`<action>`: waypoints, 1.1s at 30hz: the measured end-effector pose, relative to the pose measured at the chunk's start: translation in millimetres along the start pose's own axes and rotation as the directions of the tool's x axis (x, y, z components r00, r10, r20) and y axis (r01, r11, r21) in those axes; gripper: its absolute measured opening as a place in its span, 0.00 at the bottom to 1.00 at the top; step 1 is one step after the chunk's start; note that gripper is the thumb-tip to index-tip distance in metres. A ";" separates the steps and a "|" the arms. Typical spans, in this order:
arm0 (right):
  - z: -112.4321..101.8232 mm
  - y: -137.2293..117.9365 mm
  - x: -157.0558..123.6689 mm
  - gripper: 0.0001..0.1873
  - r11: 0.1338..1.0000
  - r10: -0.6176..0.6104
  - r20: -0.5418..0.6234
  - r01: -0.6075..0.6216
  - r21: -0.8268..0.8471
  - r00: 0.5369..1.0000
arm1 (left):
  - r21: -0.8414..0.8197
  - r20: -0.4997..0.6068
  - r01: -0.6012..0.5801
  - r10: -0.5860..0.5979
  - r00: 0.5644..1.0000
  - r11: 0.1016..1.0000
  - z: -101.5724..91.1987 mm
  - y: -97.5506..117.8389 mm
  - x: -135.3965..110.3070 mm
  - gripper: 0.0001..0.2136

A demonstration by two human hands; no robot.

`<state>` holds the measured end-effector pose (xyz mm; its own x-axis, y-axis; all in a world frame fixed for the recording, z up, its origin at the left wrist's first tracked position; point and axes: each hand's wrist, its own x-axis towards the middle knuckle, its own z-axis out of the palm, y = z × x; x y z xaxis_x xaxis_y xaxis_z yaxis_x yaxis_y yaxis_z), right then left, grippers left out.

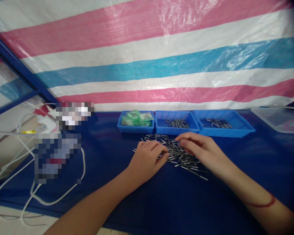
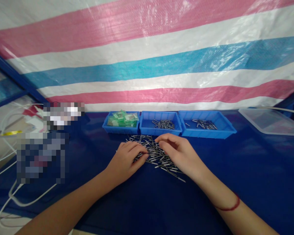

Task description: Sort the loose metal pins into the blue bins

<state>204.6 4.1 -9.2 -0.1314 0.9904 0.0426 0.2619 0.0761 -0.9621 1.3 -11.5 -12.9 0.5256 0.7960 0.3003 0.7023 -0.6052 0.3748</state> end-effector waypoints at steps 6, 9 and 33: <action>11.7 -2.2 -10.0 0.12 0.996 -0.078 0.180 0.071 0.046 0.981 | -0.216 -0.068 0.108 -0.125 0.990 0.970 -0.8 0.4 2.0 0.07; 16.6 -1.9 -12.6 0.12 0.995 -0.073 0.143 0.062 0.079 0.987 | -0.288 -0.084 0.096 -0.125 0.989 0.953 1.0 2.5 1.4 0.08; 16.4 -5.5 -19.4 0.08 0.884 -0.403 0.095 0.414 -0.216 0.910 | -0.479 -0.160 0.130 -0.233 0.959 0.868 -0.6 7.4 -0.8 0.05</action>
<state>190.1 -17.5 -9.2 -0.3163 0.8600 0.4004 0.3835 0.5020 -0.7752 5.8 -16.7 -9.9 0.2638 0.9021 0.3415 0.4479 -0.4281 0.7849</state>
